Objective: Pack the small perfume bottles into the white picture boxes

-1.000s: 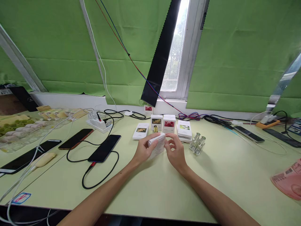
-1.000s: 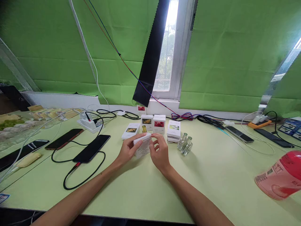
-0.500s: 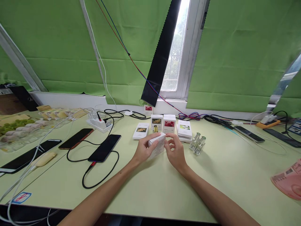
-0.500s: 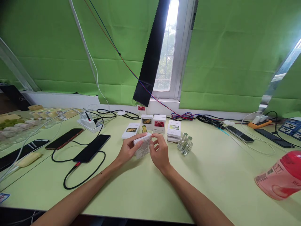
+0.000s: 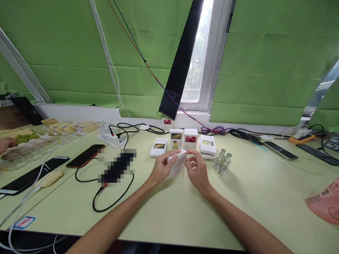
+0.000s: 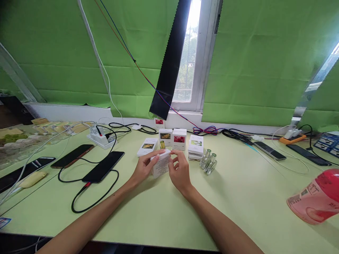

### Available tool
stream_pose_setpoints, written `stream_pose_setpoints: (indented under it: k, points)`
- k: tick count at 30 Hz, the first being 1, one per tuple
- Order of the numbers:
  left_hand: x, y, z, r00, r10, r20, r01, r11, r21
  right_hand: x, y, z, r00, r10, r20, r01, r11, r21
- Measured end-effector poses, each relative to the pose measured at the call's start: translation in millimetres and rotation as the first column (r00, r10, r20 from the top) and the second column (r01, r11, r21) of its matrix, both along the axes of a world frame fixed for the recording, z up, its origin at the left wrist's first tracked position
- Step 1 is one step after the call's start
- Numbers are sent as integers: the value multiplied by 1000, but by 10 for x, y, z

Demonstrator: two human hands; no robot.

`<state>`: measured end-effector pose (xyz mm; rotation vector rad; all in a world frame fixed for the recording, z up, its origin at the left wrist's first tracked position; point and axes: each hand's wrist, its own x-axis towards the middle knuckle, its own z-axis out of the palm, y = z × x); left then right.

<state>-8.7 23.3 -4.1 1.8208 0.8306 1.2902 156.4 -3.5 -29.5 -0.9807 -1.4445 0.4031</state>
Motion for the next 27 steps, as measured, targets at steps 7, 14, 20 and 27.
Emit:
stream_pose_setpoints:
  k: [7, 14, 20, 27]
  points:
    - [-11, -8, -18, 1000, -1, -7, 1, 999, -42, 2, 7, -22, 1000, -1, 5, 1, 1000, -5]
    - [-29, 8, -38, 1000, -3, -6, 3, 999, -49, -4, 3, -23, 1000, 1, -14, -2, 1000, -15]
    - [-23, 10, -43, 1000, 4, -13, -4, 999, -40, -3, -10, -10, 1000, 1, 2, -1, 1000, -12]
    - [-9, -6, -25, 1000, 16, -11, -16, 999, -29, 6, -10, -3, 999, 0, 48, -1, 1000, 21]
